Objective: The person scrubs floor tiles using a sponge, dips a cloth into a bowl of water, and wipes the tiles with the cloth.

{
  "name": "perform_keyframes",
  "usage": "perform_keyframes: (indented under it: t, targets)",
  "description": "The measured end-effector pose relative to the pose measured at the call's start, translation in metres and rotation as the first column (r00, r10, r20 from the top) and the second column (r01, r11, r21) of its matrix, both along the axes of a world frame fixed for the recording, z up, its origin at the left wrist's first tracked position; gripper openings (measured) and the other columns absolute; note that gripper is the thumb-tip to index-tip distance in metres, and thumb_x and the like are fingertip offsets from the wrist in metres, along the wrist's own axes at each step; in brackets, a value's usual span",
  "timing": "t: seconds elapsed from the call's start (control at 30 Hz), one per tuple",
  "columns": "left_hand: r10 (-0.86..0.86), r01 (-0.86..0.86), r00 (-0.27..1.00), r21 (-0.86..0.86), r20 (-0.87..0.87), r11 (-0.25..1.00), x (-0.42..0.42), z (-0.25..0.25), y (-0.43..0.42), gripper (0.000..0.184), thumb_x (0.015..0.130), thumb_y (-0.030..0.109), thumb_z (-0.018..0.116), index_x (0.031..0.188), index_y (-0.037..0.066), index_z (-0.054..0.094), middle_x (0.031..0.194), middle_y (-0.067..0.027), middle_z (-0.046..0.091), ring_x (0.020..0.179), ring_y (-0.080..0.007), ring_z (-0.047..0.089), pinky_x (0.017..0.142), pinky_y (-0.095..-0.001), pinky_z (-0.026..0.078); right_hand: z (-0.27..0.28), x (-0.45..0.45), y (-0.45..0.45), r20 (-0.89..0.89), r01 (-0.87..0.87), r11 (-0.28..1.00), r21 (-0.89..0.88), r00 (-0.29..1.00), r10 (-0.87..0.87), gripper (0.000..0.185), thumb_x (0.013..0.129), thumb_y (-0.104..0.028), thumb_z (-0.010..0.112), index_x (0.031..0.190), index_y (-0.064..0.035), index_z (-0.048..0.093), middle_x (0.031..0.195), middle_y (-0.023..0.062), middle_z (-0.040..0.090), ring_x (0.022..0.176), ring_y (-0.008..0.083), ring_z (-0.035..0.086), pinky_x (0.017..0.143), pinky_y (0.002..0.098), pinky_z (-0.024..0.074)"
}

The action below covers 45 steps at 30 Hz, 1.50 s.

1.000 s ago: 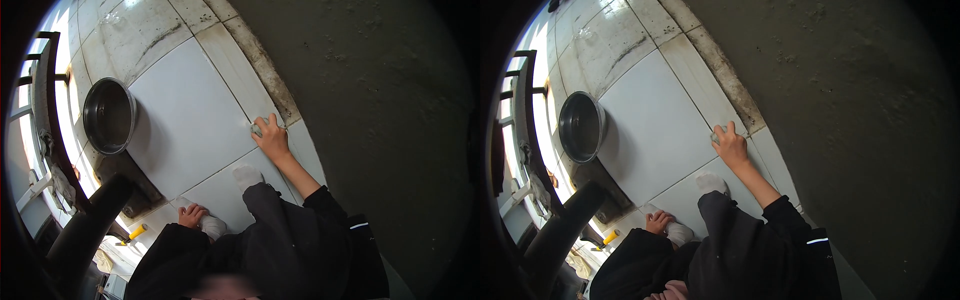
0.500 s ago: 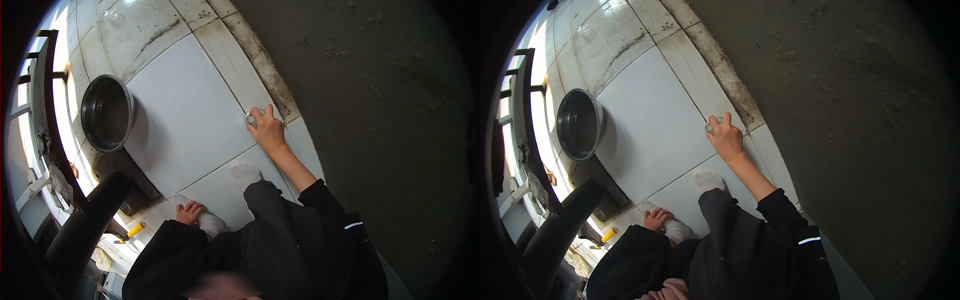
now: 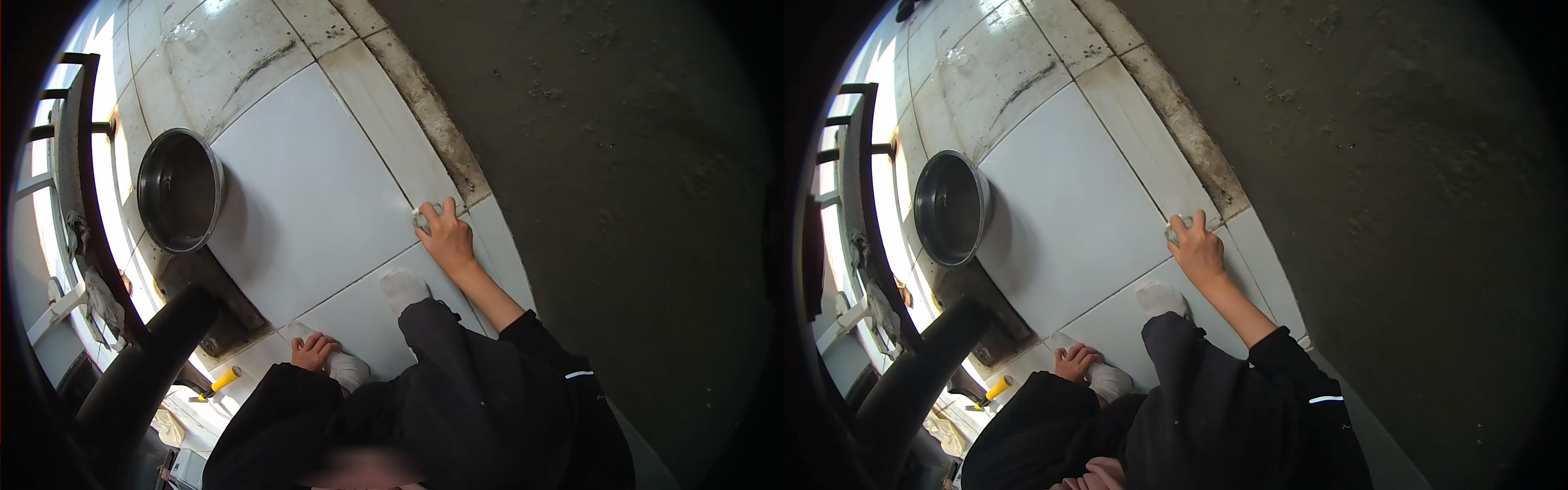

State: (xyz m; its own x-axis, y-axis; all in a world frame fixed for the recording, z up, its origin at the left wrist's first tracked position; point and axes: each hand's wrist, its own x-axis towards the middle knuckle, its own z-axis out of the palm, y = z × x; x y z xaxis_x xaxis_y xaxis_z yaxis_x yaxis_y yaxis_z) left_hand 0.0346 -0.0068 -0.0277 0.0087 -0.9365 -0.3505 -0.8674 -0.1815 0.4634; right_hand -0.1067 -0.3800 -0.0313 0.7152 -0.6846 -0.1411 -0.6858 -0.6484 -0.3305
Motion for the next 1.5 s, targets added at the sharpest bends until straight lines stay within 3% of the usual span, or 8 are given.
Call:
perform_keyframes:
  t: [0.13, 0.33, 0.53, 0.77, 1.0, 1.23, 1.33, 1.5]
  targets:
    - [0.036, -0.036, 0.999, -0.025, -0.006, 0.999, -0.004, 0.000, 0.003, 0.044, 0.052, 0.014, 0.065, 0.095, 0.022, 0.058, 0.104, 0.0104, 0.057, 0.108, -0.0123, 0.050, 0.073, -0.0430, 0.031, 0.003, -0.008, 0.000, 0.004, -0.003, 0.999, 0.036, 1.000, 0.003, 0.043, 0.067, -0.022, 0.079, 0.097, -0.0121, 0.050, 0.093, 0.0142, 0.044, 0.056, 0.0306, 0.062, 0.050, 0.0361, 0.0531]
    - [-0.023, 0.025, 1.000, 0.076, -0.021, 0.997, 0.002, 0.010, -0.007, 0.044, 0.051, 0.014, 0.067, 0.093, 0.024, 0.059, 0.103, 0.0112, 0.058, 0.107, -0.0122, 0.051, 0.075, -0.0415, 0.030, -0.005, 0.036, -0.027, 0.044, 0.040, 0.999, 0.007, 0.998, -0.041, 0.045, 0.066, -0.022, 0.079, 0.100, -0.0126, 0.051, 0.092, 0.0147, 0.045, 0.057, 0.0325, 0.062, 0.051, 0.0372, 0.0533]
    - [0.020, -0.020, 1.000, 0.016, -0.016, 1.000, -0.002, 0.002, 0.001, 0.049, 0.050, 0.010, 0.066, 0.097, 0.022, 0.058, 0.105, 0.0105, 0.056, 0.108, -0.0121, 0.050, 0.074, -0.0429, 0.031, 0.001, -0.035, 0.007, 0.064, -0.025, 0.999, 0.024, 0.998, 0.023, 0.044, 0.067, -0.023, 0.079, 0.099, -0.0137, 0.052, 0.092, 0.0148, 0.044, 0.057, 0.0321, 0.061, 0.051, 0.0377, 0.0532]
    - [-0.004, 0.005, 1.000, 0.033, -0.014, 0.999, -0.002, 0.003, 0.002, 0.054, 0.043, 0.011, 0.070, 0.095, 0.024, 0.058, 0.105, 0.0109, 0.057, 0.109, -0.0133, 0.050, 0.075, -0.0427, 0.030, 0.000, 0.011, -0.026, 0.067, 0.010, 1.000, 0.024, 0.998, -0.011, 0.041, 0.067, -0.022, 0.078, 0.097, -0.0135, 0.051, 0.091, 0.0139, 0.045, 0.058, 0.0340, 0.061, 0.051, 0.0404, 0.0532]
    - [0.011, -0.011, 1.000, -0.010, 0.010, 1.000, -0.002, -0.005, 0.007, 0.059, 0.040, 0.012, 0.072, 0.097, 0.024, 0.057, 0.106, 0.0107, 0.057, 0.109, -0.0141, 0.050, 0.076, -0.0431, 0.030, 0.006, -0.022, -0.014, 0.028, -0.069, 0.995, 0.073, 0.997, 0.067, 0.036, 0.069, -0.023, 0.077, 0.096, -0.0148, 0.054, 0.091, 0.0138, 0.045, 0.060, 0.0348, 0.061, 0.052, 0.0420, 0.0528]
    - [-0.012, 0.012, 1.000, 0.013, -0.022, 1.000, 0.001, 0.002, 0.000, 0.061, 0.037, 0.012, 0.073, 0.095, 0.024, 0.058, 0.105, 0.0105, 0.057, 0.108, -0.0140, 0.050, 0.075, -0.0430, 0.030, 0.001, -0.002, -0.030, 0.018, 0.028, 0.999, 0.026, 0.999, -0.029, 0.032, 0.069, -0.022, 0.076, 0.095, -0.0166, 0.058, 0.090, 0.0113, 0.047, 0.060, 0.0329, 0.060, 0.053, 0.0411, 0.0523]
    - [0.005, -0.003, 0.999, 0.053, -0.049, 0.999, 0.002, 0.006, -0.002, 0.052, 0.046, 0.014, 0.067, 0.097, 0.022, 0.057, 0.105, 0.0105, 0.057, 0.109, -0.0125, 0.050, 0.073, -0.0438, 0.031, 0.003, -0.031, -0.010, 0.028, -0.036, 0.997, 0.067, 0.999, 0.034, 0.035, 0.068, -0.023, 0.077, 0.095, -0.0156, 0.055, 0.092, 0.0125, 0.046, 0.060, 0.0349, 0.061, 0.053, 0.0421, 0.0529]
    - [-0.005, 0.010, 0.999, 0.082, -0.053, 0.997, 0.002, 0.009, -0.003, 0.052, 0.047, 0.013, 0.067, 0.097, 0.022, 0.057, 0.105, 0.0104, 0.057, 0.109, -0.0126, 0.049, 0.074, -0.0441, 0.031, 0.002, -0.014, -0.035, 0.000, -0.060, 0.995, 0.076, 0.998, 0.061, 0.038, 0.067, -0.022, 0.078, 0.096, -0.0150, 0.054, 0.093, 0.0134, 0.046, 0.061, 0.0349, 0.062, 0.053, 0.0419, 0.0530]
